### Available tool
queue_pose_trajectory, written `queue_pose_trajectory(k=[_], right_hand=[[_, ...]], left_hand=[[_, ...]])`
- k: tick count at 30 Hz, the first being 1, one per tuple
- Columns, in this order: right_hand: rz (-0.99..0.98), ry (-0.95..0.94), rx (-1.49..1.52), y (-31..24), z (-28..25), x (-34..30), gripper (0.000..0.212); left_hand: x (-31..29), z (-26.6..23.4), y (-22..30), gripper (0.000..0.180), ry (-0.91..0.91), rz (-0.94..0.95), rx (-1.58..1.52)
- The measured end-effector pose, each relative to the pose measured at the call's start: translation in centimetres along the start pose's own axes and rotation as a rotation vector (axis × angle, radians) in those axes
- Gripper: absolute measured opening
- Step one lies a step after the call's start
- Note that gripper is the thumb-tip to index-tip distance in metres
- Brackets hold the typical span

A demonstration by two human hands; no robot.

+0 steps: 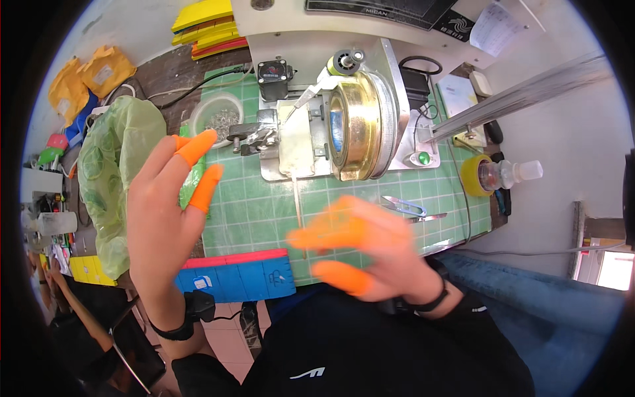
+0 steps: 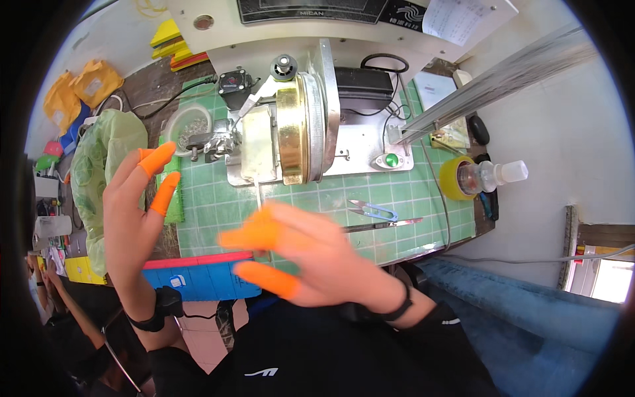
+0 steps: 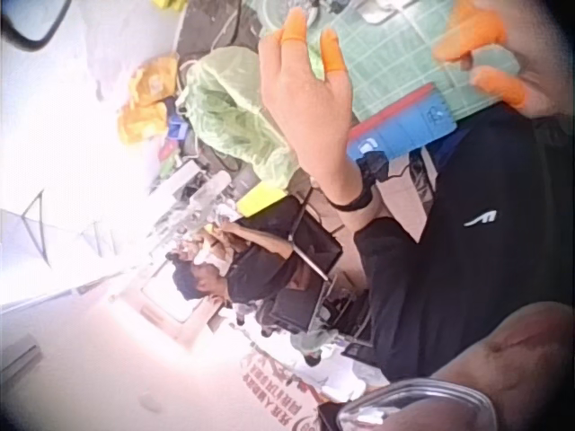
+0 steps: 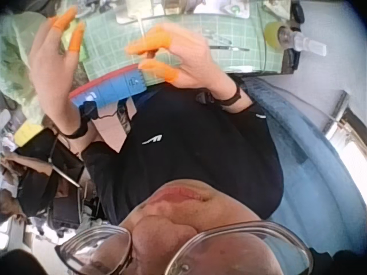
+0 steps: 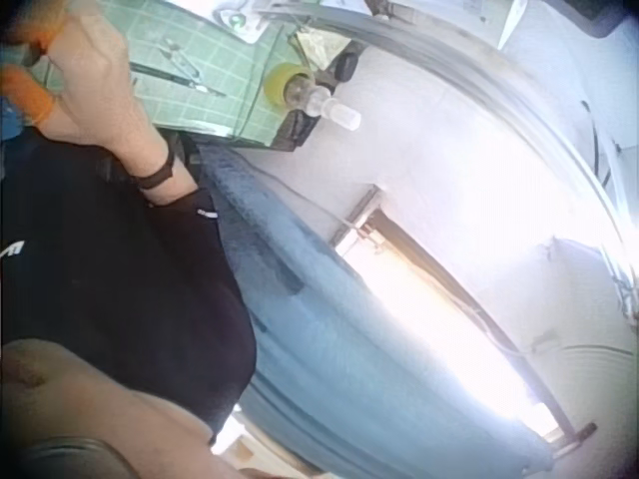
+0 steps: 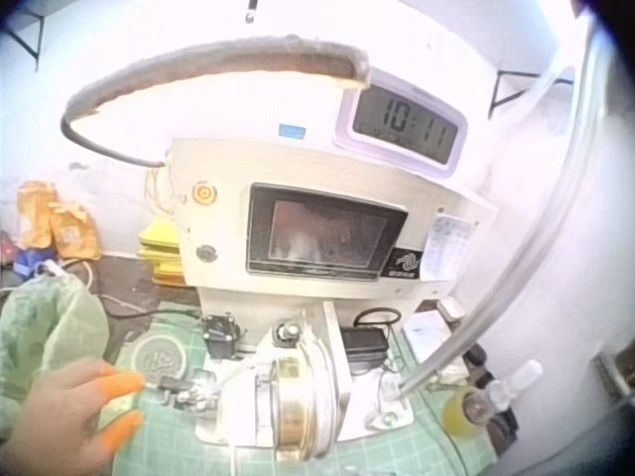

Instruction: Assembling small metal components onto a blue substrate and applying adhesive using a manual machine and glue bottle.

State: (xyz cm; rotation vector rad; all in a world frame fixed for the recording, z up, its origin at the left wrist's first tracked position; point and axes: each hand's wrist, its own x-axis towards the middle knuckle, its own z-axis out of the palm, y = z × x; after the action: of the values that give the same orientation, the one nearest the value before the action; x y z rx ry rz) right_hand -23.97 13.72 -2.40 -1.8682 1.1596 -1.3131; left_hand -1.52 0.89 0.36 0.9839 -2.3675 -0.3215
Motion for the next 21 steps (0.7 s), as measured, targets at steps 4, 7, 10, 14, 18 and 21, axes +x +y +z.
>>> queue_pose_trajectory(k=[4,7,10,14,18,21], right_hand=[[0.255,0.299,0.476,4.3,6.4,2.1,0.04],[0.351,0.496,0.606,6.3,7.6,4.1,0.037],[0.356,0.56,0.612,7.5,7.8,5.5,0.034],[0.287,0.529,0.564,8.0,7.8,5.5,0.028],[0.243,0.603,0.588,8.4,8.0,4.9,0.021],[0.22,0.642,0.527,8.3,8.2,4.6,0.015]], left_hand=[[0.4,-0.7,0.8,0.029,0.018,0.016,0.002],[0.1,-1.6,0.6,0.03,0.032,-0.016,-0.001],[0.6,-1.8,0.6,0.03,0.052,0.028,0.02],[2.6,-1.7,0.8,0.028,-0.014,0.07,0.017],[5.5,-0.8,0.1,0.025,-0.041,0.201,-0.036],[8.0,-0.1,0.1,0.024,-0.062,0.311,-0.1]])
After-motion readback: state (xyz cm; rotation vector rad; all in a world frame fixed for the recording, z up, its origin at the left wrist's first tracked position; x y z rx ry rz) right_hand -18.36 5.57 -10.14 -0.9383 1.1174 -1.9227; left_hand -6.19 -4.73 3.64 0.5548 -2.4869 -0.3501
